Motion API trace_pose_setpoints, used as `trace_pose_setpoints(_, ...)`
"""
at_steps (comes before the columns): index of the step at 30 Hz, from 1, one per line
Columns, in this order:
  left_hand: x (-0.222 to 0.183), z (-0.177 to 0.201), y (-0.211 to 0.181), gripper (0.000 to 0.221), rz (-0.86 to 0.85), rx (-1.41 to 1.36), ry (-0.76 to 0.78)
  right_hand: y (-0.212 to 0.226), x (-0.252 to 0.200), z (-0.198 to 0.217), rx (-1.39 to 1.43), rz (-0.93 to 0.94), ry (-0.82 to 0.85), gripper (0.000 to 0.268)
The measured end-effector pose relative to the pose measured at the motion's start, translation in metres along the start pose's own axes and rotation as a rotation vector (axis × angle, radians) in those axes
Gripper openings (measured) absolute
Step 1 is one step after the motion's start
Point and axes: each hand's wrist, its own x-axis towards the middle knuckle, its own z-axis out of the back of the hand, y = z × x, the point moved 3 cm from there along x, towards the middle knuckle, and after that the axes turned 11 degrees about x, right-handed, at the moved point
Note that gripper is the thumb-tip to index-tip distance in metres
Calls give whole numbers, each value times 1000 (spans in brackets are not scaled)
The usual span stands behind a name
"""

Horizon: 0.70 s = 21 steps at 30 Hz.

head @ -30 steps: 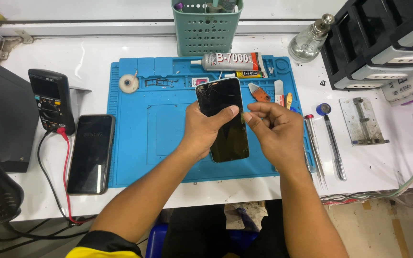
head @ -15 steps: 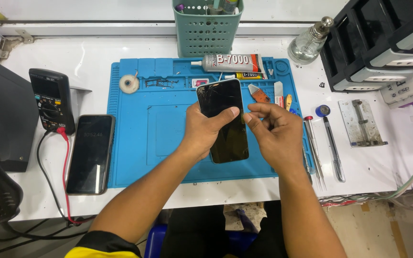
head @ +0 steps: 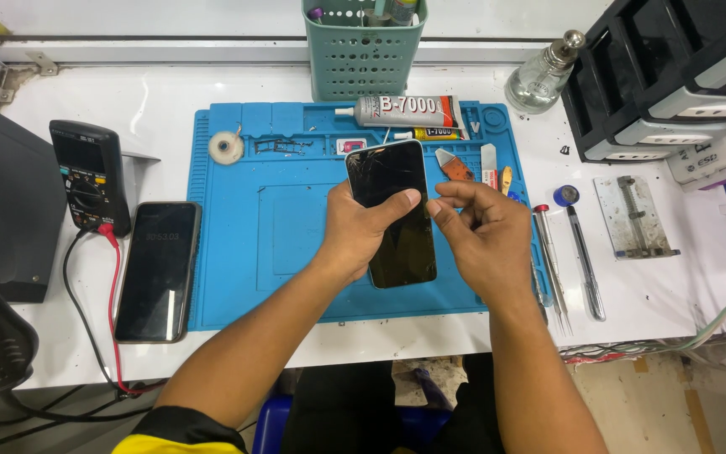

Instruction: Assembling a smartphone by installing screws and sealing the screen to the frame.

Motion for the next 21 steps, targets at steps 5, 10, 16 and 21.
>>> trace_pose_setpoints(5, 1, 0, 3, 34, 7, 4, 0, -1, 0, 0, -15, -4, -1, 17)
trace_pose_setpoints(10, -1, 0, 0, 33, 10, -1, -2, 0, 0, 0, -22, -1, -6, 16)
trace_pose_setpoints(16, -2, -1, -1, 34, 11, 15, 4, 0, 0, -1, -38, 0, -12, 16)
trace_pose_setpoints(21, -1, -1, -1, 33, 8, 4, 7, 0, -1, -1, -46, 3, -15, 16)
